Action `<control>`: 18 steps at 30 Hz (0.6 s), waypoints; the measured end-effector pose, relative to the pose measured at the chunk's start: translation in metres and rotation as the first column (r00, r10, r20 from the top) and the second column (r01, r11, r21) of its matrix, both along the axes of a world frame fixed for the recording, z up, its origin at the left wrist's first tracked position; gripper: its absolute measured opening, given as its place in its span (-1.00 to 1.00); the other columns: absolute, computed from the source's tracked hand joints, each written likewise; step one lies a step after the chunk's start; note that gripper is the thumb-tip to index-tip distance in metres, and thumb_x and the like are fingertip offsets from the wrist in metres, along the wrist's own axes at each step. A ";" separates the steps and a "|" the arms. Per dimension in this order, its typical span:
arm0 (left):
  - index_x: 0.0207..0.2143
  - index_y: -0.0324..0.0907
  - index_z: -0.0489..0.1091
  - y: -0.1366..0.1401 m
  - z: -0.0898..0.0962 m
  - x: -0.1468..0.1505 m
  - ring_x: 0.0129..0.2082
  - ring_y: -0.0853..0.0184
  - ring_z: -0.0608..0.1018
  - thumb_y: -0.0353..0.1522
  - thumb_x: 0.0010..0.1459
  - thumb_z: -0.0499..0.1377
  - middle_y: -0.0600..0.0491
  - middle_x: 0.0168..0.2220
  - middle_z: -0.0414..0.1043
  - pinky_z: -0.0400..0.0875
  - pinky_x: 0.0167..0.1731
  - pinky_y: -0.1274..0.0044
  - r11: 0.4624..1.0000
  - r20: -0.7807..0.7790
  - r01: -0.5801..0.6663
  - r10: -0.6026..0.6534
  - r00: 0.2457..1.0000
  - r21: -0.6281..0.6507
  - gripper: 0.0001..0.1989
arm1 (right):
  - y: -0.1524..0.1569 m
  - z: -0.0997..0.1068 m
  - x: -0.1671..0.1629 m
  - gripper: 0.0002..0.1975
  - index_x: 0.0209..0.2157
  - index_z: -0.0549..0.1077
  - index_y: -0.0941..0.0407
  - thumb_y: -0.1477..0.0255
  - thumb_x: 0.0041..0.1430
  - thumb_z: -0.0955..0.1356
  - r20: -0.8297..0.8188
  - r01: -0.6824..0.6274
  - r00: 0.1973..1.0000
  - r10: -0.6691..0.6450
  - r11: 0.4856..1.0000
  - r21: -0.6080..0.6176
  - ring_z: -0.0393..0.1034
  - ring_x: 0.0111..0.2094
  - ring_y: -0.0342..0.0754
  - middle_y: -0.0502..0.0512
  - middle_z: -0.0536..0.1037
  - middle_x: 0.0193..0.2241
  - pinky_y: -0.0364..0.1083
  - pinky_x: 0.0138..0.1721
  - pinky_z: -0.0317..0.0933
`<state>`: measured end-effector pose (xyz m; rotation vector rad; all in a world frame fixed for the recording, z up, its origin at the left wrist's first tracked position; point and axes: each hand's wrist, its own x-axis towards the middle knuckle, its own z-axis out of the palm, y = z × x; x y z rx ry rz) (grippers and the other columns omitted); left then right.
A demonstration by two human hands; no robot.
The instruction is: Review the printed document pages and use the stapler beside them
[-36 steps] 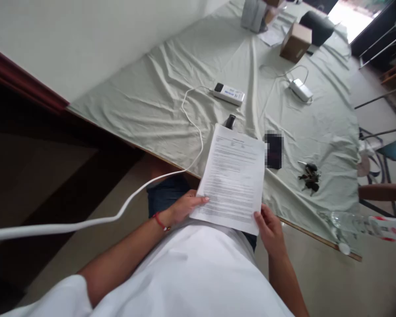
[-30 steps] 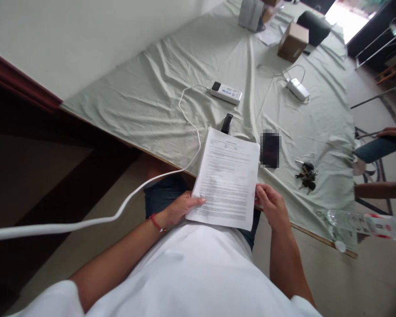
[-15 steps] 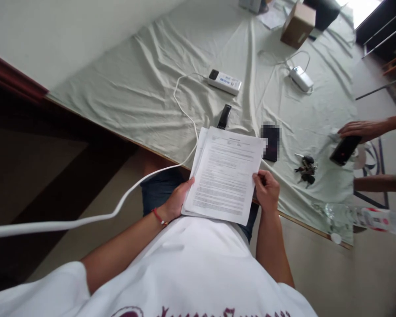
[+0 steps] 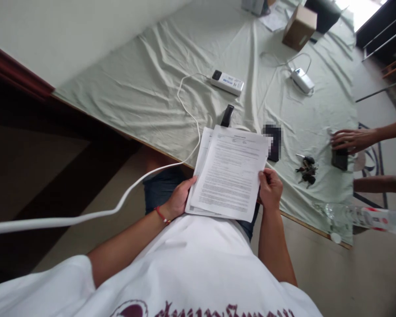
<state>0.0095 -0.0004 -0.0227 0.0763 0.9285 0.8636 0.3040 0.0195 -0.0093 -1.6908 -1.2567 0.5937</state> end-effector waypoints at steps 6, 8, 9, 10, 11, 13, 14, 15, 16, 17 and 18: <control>-0.26 -0.33 0.60 -0.001 -0.003 0.002 -0.16 0.01 0.68 -0.22 0.00 0.43 -0.12 -0.34 0.66 0.60 -0.11 0.31 0.991 -0.111 0.002 0.013 0.994 0.136 -0.64 | 0.003 0.004 -0.003 -0.63 -0.18 0.52 0.12 0.10 0.17 0.41 -0.044 0.032 0.999 -0.031 0.999 0.004 0.35 -0.47 -0.11 0.00 0.53 -0.45 -0.12 -0.38 0.23; -0.28 -0.32 0.59 -0.001 -0.003 0.003 -0.19 0.01 0.68 -0.17 -0.07 0.47 -0.09 -0.38 0.66 0.60 -0.13 0.31 0.988 -0.119 0.005 0.013 0.993 0.154 -0.59 | 0.004 0.006 -0.004 -0.60 -0.16 0.54 0.12 0.09 0.12 0.44 -0.042 0.014 0.999 -0.016 0.999 -0.048 0.36 -0.47 -0.10 0.01 0.55 -0.45 -0.13 -0.40 0.24; -0.30 -0.31 0.59 -0.001 -0.003 0.003 -0.20 0.02 0.69 -0.15 -0.09 0.48 -0.08 -0.40 0.65 0.60 -0.14 0.31 0.987 -0.127 0.000 0.021 0.992 0.159 -0.57 | 0.004 0.007 -0.004 -0.59 -0.16 0.55 0.12 0.10 0.10 0.46 -0.038 -0.004 0.999 0.002 0.997 -0.071 0.36 -0.48 -0.10 0.01 0.55 -0.45 -0.13 -0.40 0.24; -0.30 -0.31 0.59 -0.001 -0.003 0.003 -0.21 0.02 0.69 -0.14 -0.10 0.49 -0.08 -0.41 0.65 0.61 -0.15 0.31 0.987 -0.137 -0.006 0.028 0.990 0.162 -0.56 | 0.004 0.007 -0.004 -0.59 -0.16 0.55 0.12 0.10 0.10 0.46 -0.036 -0.023 0.999 0.020 0.996 -0.083 0.35 -0.48 -0.11 0.00 0.55 -0.45 -0.13 -0.41 0.24; -0.30 -0.31 0.58 -0.001 -0.003 0.003 -0.21 0.02 0.69 -0.14 -0.10 0.48 -0.08 -0.41 0.65 0.61 -0.15 0.31 0.987 -0.144 -0.007 0.031 0.989 0.162 -0.56 | 0.004 0.007 -0.004 -0.60 -0.16 0.56 0.12 0.10 0.11 0.45 -0.035 -0.033 0.999 0.031 0.996 -0.081 0.33 -0.48 -0.11 -0.01 0.54 -0.46 -0.13 -0.41 0.22; -0.28 -0.32 0.58 0.000 -0.003 0.003 -0.20 0.03 0.69 -0.16 -0.04 0.46 -0.10 -0.39 0.65 0.61 -0.15 0.30 0.988 -0.147 -0.004 0.027 0.989 0.154 -0.59 | 0.003 0.005 -0.003 -0.61 -0.18 0.56 0.12 0.09 0.15 0.42 -0.041 -0.015 0.999 0.013 0.999 -0.045 0.30 -0.49 -0.13 -0.03 0.51 -0.47 -0.14 -0.42 0.20; -0.26 -0.33 0.57 0.000 -0.003 0.002 -0.19 0.02 0.68 -0.18 -0.01 0.44 -0.12 -0.36 0.66 0.60 -0.14 0.30 0.989 -0.144 -0.004 0.026 0.989 0.146 -0.61 | 0.002 0.004 -0.003 -0.61 -0.19 0.56 0.12 0.09 0.16 0.41 -0.045 0.014 0.999 -0.015 1.000 -0.019 0.29 -0.49 -0.13 -0.04 0.50 -0.48 -0.14 -0.42 0.19; -0.25 -0.33 0.57 0.001 -0.002 0.002 -0.18 0.02 0.68 -0.21 0.02 0.41 -0.13 -0.33 0.66 0.60 -0.13 0.30 0.990 -0.141 -0.006 0.026 0.990 0.139 -0.64 | 0.001 0.003 -0.003 -0.62 -0.19 0.56 0.12 0.09 0.17 0.40 -0.056 0.049 0.997 -0.049 0.999 0.007 0.30 -0.48 -0.13 -0.04 0.50 -0.47 -0.14 -0.41 0.19; -0.25 -0.33 0.57 0.001 -0.002 0.001 -0.16 0.02 0.68 -0.23 0.03 0.39 -0.13 -0.31 0.66 0.60 -0.13 0.30 0.991 -0.138 -0.010 0.028 0.990 0.132 -0.67 | 0.000 0.003 -0.003 -0.62 -0.19 0.55 0.11 0.09 0.17 0.40 -0.080 0.083 0.994 -0.080 0.996 0.028 0.30 -0.47 -0.13 -0.04 0.50 -0.47 -0.14 -0.41 0.19; -0.25 -0.32 0.57 0.001 -0.001 0.000 -0.15 0.01 0.68 -0.25 0.03 0.38 -0.12 -0.30 0.66 0.60 -0.13 0.31 0.992 -0.139 -0.011 0.029 0.990 0.128 -0.68 | 0.000 0.002 -0.003 -0.62 -0.19 0.54 0.11 0.09 0.16 0.41 -0.118 0.111 0.987 -0.105 0.993 0.041 0.31 -0.47 -0.12 -0.03 0.50 -0.47 -0.14 -0.41 0.20; -0.25 -0.32 0.58 0.001 0.000 0.000 -0.15 0.01 0.68 -0.27 0.01 0.37 -0.11 -0.30 0.66 0.61 -0.15 0.32 0.992 -0.142 -0.009 0.027 0.989 0.126 -0.70 | -0.001 0.003 -0.003 -0.62 -0.18 0.53 0.11 0.10 0.14 0.42 -0.171 0.131 0.978 -0.121 0.990 0.047 0.32 -0.47 -0.13 -0.03 0.51 -0.46 -0.15 -0.41 0.20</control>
